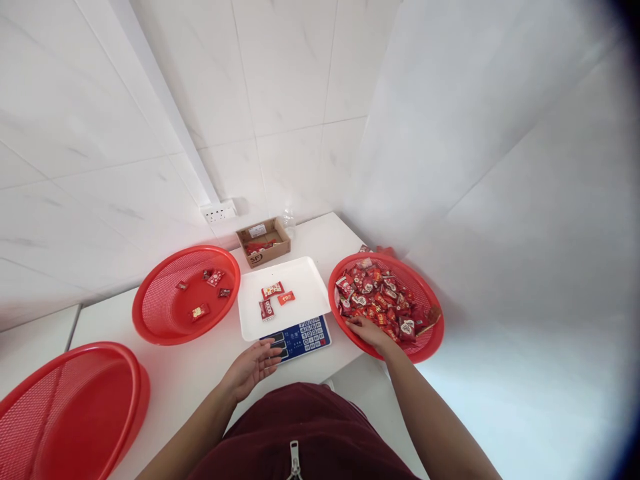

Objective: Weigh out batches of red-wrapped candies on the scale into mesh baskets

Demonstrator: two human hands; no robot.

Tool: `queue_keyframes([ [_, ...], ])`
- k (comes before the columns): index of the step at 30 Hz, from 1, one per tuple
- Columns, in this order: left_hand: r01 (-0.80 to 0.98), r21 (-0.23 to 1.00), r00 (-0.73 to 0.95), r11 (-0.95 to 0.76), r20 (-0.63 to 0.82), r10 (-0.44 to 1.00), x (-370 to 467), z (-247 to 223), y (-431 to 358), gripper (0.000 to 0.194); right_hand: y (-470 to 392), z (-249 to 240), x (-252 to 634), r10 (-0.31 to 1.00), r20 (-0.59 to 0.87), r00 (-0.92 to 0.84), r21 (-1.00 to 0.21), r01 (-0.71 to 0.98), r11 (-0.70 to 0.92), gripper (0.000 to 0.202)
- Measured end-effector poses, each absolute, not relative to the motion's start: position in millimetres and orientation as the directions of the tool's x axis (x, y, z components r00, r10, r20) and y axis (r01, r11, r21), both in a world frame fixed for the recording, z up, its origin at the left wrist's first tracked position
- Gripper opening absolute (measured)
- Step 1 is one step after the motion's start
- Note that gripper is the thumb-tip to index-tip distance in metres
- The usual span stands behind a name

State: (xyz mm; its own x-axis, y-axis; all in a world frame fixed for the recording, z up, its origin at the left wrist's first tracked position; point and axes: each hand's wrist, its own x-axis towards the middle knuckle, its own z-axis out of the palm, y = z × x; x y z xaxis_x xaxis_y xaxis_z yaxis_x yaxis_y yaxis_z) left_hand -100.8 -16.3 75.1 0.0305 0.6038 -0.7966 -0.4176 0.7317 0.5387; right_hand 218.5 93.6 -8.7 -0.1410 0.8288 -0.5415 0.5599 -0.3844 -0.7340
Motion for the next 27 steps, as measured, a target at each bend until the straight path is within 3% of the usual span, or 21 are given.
queue_keyframes([
  [8,-0.424,0.550,0.036,0.719,-0.783,0.621,-101.0,71.7,-17.3,0.025,104.3,-18.1,214.0,0.837,-0.542,-0.081,-0.670,0.643,-0.372,0.043],
  [11,-0.426,0.552,0.036,0.717,-0.781,0.623,-101.2,70.8,-17.6,0.026,108.5,-20.2,210.9,0.824,-0.559,-0.089,-0.648,0.667,-0.367,0.038],
  [14,-0.433,0.557,0.038,0.708,-0.774,0.632,-100.7,69.7,-18.6,0.027,107.6,-21.2,208.8,0.806,-0.575,-0.138,-0.656,0.668,-0.353,0.029],
  [27,-0.452,0.554,0.056,0.699,-0.764,0.642,-101.5,62.7,-20.1,0.031,101.5,-15.2,215.8,0.839,-0.521,-0.158,-0.719,0.610,-0.332,0.034],
])
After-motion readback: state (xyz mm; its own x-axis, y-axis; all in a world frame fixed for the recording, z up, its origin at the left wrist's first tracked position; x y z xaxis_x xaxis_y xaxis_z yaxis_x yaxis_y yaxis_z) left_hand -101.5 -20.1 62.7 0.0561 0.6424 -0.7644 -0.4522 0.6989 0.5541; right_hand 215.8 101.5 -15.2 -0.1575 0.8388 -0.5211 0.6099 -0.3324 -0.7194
